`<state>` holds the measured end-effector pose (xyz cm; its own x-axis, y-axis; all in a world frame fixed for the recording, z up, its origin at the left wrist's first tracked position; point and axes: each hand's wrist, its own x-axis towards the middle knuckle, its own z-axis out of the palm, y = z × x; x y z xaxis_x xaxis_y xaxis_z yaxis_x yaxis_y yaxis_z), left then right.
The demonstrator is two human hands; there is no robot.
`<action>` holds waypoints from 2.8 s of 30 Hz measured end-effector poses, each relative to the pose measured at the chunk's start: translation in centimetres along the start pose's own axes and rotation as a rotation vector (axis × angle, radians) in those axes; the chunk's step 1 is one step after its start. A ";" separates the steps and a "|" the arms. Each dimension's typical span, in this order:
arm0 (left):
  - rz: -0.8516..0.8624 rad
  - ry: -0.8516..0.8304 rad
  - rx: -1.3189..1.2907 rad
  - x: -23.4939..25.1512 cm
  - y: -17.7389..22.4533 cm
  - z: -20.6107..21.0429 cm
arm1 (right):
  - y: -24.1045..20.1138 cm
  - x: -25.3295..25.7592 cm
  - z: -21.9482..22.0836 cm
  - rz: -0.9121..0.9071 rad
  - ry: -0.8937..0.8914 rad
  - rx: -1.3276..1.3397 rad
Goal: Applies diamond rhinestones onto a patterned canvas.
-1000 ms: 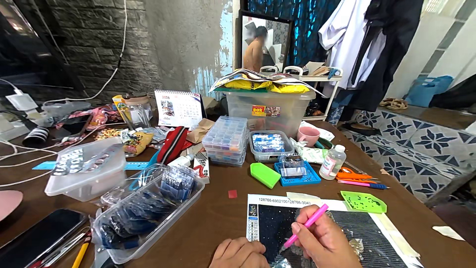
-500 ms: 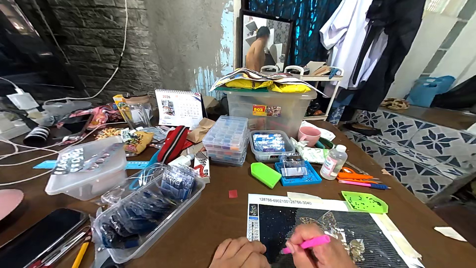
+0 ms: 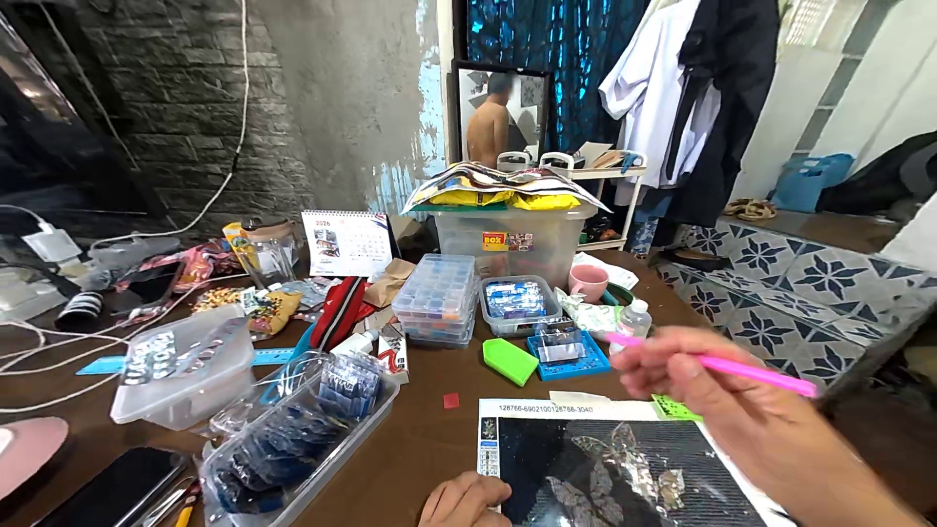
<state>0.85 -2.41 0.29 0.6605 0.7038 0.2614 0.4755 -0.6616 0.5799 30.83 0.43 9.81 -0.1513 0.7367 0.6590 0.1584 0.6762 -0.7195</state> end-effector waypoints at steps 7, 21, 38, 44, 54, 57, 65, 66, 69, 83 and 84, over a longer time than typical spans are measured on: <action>0.127 0.008 0.071 0.0 0.2 0.7 | -4.4 -0.4 -5.4 -0.020 -0.462 -0.401; 0.172 0.033 0.114 -0.2 -0.2 1.1 | 0.4 -11.2 3.8 0.085 -0.618 -0.374; -0.048 -0.147 0.310 7.1 -2.0 -0.6 | 1.1 -10.6 1.7 0.207 -0.492 -0.467; -0.252 -0.122 0.346 11.2 -0.6 0.8 | 1.0 -10.1 0.6 0.251 -0.530 -0.506; -0.302 -0.191 0.495 11.5 0.1 2.3 | 0.8 -10.2 0.6 0.186 -0.584 -0.528; -0.262 -0.105 0.537 11.3 0.1 2.7 | 0.8 -9.9 0.2 0.204 -0.603 -0.464; -0.044 0.113 0.476 9.3 0.1 2.1 | 1.9 -10.3 0.2 0.141 -0.492 -0.511; -0.014 0.160 0.443 8.6 0.3 1.7 | 1.9 -10.3 0.3 0.146 -0.490 -0.512; 0.045 0.314 0.330 6.0 0.1 0.8 | 1.6 -10.2 0.3 0.190 -0.526 -0.457; 0.204 0.260 0.104 2.2 -1.3 2.0 | -1.1 -9.6 0.2 0.230 -0.560 -0.444; 0.212 0.215 0.107 2.1 -0.8 2.0 | -0.8 -9.7 0.1 0.216 -0.553 -0.443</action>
<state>3.07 -0.92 -1.16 0.6189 0.5784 0.5315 0.4060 -0.8148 0.4139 32.05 -7.27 3.99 -0.5229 0.8230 0.2218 0.6019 0.5408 -0.5876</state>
